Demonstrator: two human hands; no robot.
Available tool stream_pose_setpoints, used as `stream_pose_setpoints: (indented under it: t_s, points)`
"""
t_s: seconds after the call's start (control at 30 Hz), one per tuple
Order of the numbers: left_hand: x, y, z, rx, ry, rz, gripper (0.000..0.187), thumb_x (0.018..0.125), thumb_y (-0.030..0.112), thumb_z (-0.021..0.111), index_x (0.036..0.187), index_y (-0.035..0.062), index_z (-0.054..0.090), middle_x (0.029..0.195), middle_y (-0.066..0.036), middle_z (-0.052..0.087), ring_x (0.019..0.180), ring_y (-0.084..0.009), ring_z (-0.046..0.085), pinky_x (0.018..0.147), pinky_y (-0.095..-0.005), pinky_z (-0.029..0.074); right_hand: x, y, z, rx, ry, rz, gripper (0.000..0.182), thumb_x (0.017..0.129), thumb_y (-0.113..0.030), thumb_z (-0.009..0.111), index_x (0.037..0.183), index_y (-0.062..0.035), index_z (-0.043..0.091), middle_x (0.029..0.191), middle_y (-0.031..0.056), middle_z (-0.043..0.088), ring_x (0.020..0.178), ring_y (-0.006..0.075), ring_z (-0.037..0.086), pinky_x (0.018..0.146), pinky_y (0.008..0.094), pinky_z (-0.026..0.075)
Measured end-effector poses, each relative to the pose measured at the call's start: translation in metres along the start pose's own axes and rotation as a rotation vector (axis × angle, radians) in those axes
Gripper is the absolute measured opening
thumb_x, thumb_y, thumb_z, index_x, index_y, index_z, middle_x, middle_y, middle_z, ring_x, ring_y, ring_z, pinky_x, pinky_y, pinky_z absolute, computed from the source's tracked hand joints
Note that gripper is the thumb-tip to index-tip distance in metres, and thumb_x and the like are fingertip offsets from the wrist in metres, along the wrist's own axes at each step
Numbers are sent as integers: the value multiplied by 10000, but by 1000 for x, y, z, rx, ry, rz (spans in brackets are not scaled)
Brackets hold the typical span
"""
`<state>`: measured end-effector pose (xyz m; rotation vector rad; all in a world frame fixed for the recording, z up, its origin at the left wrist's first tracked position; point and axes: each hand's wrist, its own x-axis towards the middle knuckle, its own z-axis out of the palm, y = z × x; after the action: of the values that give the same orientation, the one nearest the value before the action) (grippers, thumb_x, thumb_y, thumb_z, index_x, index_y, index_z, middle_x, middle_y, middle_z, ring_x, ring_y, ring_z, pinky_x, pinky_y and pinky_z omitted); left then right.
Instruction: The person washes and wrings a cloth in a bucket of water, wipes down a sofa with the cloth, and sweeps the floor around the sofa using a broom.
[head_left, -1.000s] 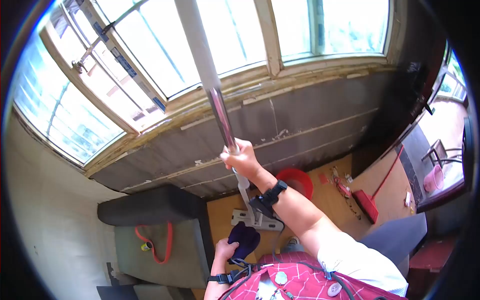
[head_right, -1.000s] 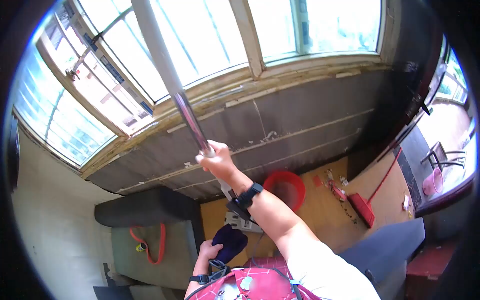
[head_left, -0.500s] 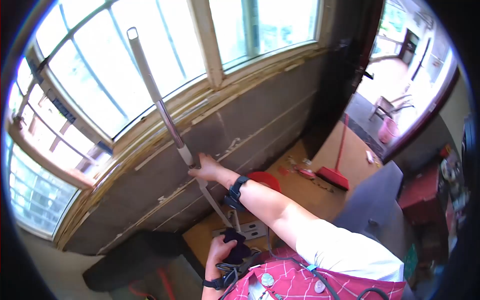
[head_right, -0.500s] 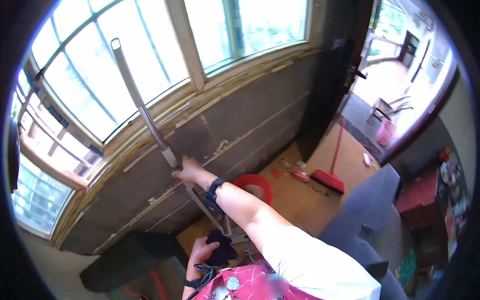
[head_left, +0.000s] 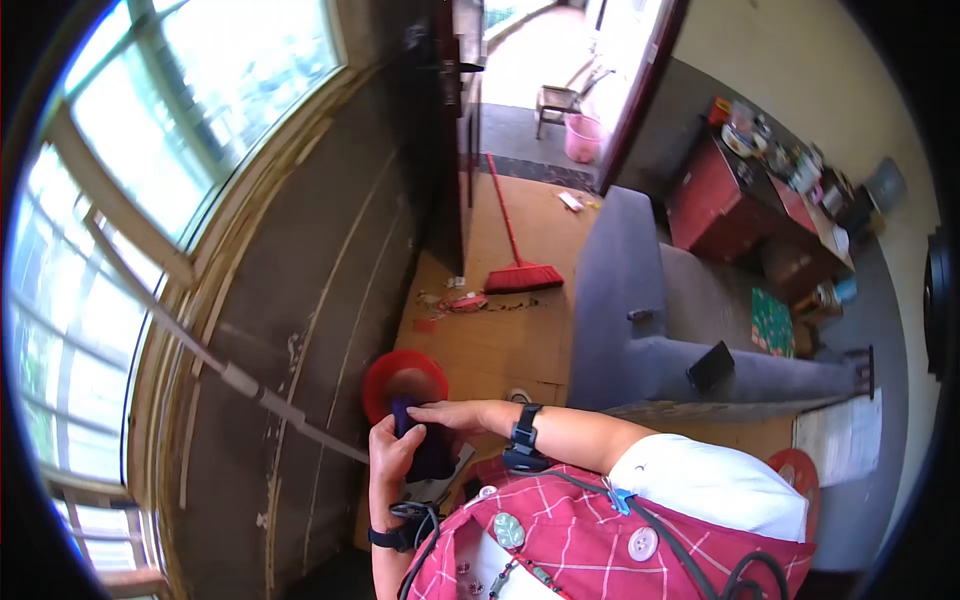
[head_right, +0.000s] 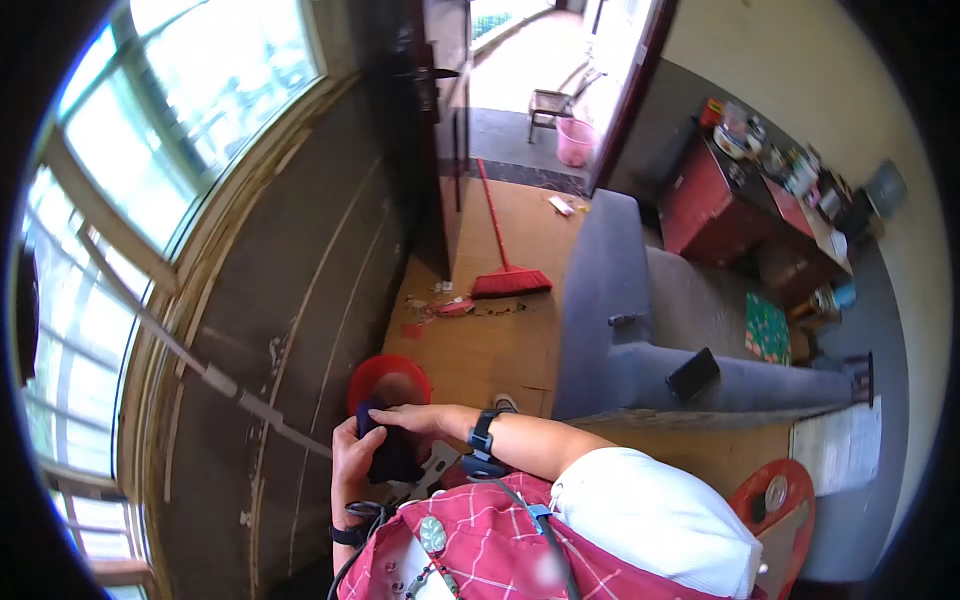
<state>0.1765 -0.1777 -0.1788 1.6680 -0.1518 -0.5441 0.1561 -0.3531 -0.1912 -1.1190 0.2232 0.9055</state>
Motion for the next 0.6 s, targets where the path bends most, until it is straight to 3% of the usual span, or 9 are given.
stream_pose_setpoints:
  t_s: [0.1, 0.13, 0.17, 0.27, 0.37, 0.4, 0.47, 0.53, 0.6]
  points:
    - [32, 26, 26, -38, -93, 5, 182, 773, 92, 639, 901, -34, 614, 779, -5, 619, 668, -69, 547, 590, -239, 462, 5, -5, -39, 198, -7, -205, 571, 885, -507, 517, 1241, -62, 476, 1097, 141, 602, 949, 277, 619, 775, 468, 525]
    - [41, 36, 38, -62, -134, -14, 173, 788, 98, 634, 900, -32, 612, 788, -6, 619, 673, -71, 549, 595, -236, 461, 9, -8, -55, 301, 27, -276, 412, 850, -336, 585, 1115, -20, 566, 963, 110, 640, 838, 221, 628, 734, 390, 523]
    - [45, 50, 53, -80, -168, -36, 166, 803, 104, 629, 898, -30, 609, 798, -6, 619, 678, -73, 551, 599, -234, 461, 5, -11, -72, 325, 31, -294, 412, 850, -336, 585, 1115, -20, 566, 963, 110, 640, 838, 221, 628, 734, 390, 523]
    - [80, 66, 89, 8, -290, -51, 173, 826, 111, 617, 921, -33, 615, 823, -13, 628, 703, -75, 565, 616, -228, 464, -7, -35, -124, 163, 307, -454, 286, 719, -134, 600, 957, 19, 637, 861, 98, 641, 769, 173, 598, 708, 307, 490]
    - [128, 85, 127, 66, -296, -214, 178, 840, 113, 611, 918, -46, 636, 827, -72, 664, 691, -111, 616, 600, -243, 510, -23, -49, -184, 200, 523, -600, 286, 707, -111, 566, 943, 39, 630, 823, 82, 637, 748, 148, 582, 684, 288, 482]
    - [148, 78, 138, 82, -220, -144, 164, 843, 101, 611, 891, -54, 639, 792, -95, 672, 668, -130, 630, 577, -242, 521, -41, -57, -202, 284, 518, -684, 280, 707, -108, 553, 933, 42, 626, 824, 85, 639, 734, 147, 591, 674, 282, 487]
    - [190, 76, 154, 75, -200, -191, 157, 842, 92, 608, 884, -57, 635, 783, -101, 672, 666, -134, 634, 581, -235, 521, -68, -64, -253, 486, 582, -742, 324, 685, -106, 566, 979, 22, 613, 831, 66, 639, 732, 154, 588, 699, 290, 482]
    - [227, 78, 173, 38, -161, -218, 123, 833, 71, 603, 840, -49, 629, 723, -107, 658, 612, -141, 627, 548, -239, 518, -110, -70, -303, 365, 799, -787, 366, 667, -89, 556, 1013, 23, 602, 859, 66, 641, 764, 155, 594, 717, 291, 483]
    - [265, 72, 184, 88, -164, -261, 117, 833, 57, 590, 883, -46, 616, 715, -106, 651, 590, -143, 618, 526, -244, 513, -154, -74, -340, 439, 917, -911, 367, 668, -47, 537, 1022, 26, 599, 873, 58, 640, 780, 152, 595, 738, 287, 487]
